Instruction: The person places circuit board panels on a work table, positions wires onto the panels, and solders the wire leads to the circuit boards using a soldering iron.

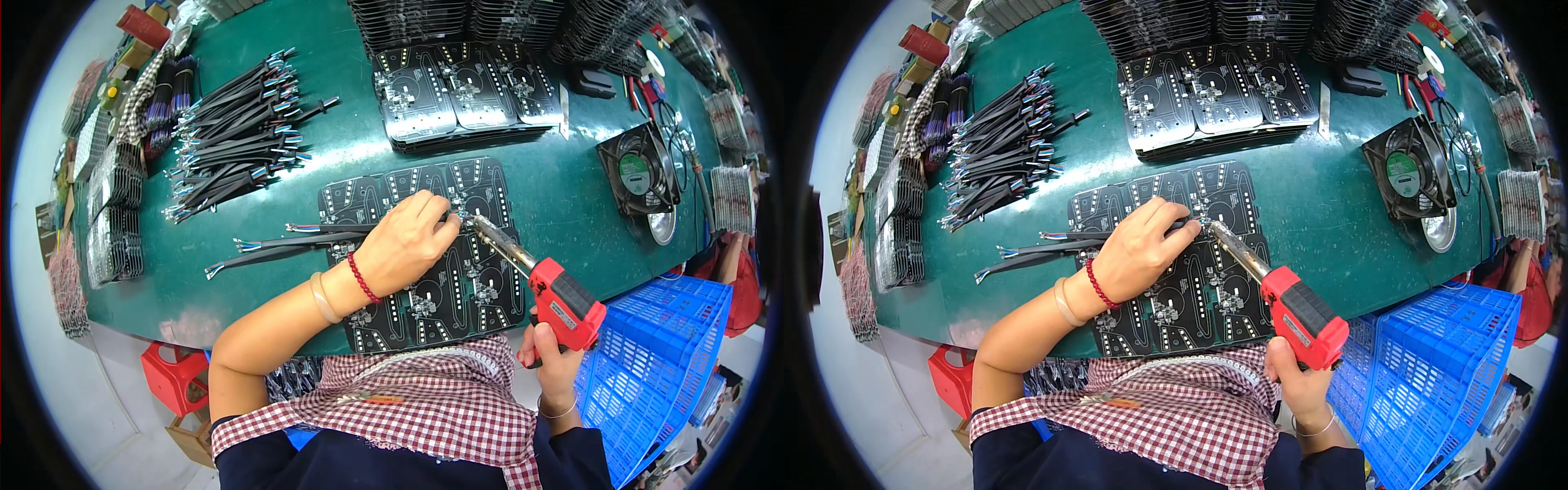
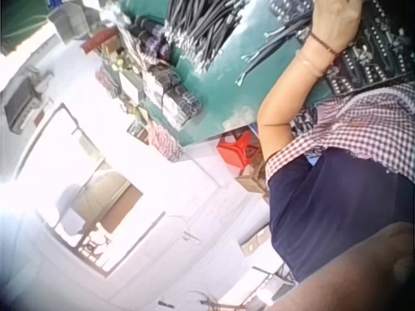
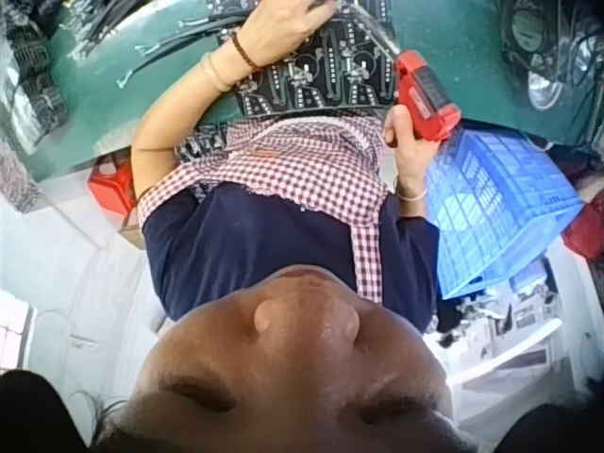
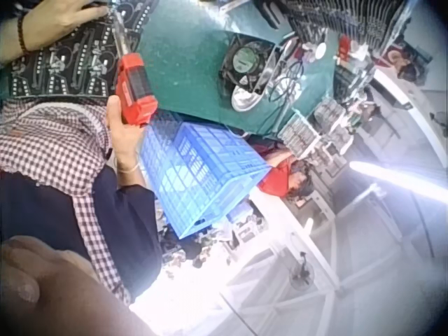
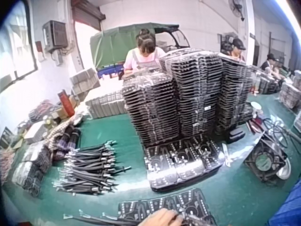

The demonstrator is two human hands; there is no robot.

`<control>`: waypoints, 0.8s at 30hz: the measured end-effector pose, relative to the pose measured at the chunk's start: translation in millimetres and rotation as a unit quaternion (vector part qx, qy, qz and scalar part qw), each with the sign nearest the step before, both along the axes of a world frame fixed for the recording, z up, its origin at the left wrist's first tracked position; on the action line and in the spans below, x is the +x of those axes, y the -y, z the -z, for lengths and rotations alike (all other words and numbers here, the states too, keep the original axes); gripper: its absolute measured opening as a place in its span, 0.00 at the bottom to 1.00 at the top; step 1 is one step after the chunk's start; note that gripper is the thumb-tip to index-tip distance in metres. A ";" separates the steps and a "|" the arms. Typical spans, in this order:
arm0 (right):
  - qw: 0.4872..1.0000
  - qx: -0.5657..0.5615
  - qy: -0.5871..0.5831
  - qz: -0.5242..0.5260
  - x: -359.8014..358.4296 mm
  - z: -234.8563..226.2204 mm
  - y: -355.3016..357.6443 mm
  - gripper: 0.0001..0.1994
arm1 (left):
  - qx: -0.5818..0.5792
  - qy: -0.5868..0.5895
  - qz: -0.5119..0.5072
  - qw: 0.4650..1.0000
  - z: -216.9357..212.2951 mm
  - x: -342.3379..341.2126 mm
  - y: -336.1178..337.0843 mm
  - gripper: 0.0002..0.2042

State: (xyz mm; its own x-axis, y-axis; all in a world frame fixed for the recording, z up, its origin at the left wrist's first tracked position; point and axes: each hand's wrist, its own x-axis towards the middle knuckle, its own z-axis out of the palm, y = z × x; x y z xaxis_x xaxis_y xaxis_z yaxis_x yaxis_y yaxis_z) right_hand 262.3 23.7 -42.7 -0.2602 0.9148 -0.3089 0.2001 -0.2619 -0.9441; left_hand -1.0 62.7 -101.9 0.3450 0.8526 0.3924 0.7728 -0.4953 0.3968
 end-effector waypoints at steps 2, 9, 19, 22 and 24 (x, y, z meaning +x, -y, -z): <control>1.000 0.000 0.007 0.000 -1.5 -1.2 0.6 0.11 | 0.007 0.004 -0.002 1.000 0.4 -0.2 0.5 0.13; 0.997 -0.008 0.073 -0.007 -4.6 -5.0 4.5 0.04 | 0.007 0.006 -0.001 1.000 1.3 -0.3 1.1 0.13; 0.998 0.003 0.066 0.010 -9.5 -5.1 10.5 0.12 | 0.006 0.014 0.001 1.000 3.5 -0.1 1.1 0.13; 0.997 0.013 0.027 0.065 -12.3 -12.0 12.5 0.13 | 0.007 0.016 0.002 1.000 4.0 -0.1 1.1 0.13; 0.997 0.028 0.022 0.071 -10.0 -13.0 11.1 0.14 | 0.011 0.018 0.002 1.000 4.4 -0.3 1.3 0.13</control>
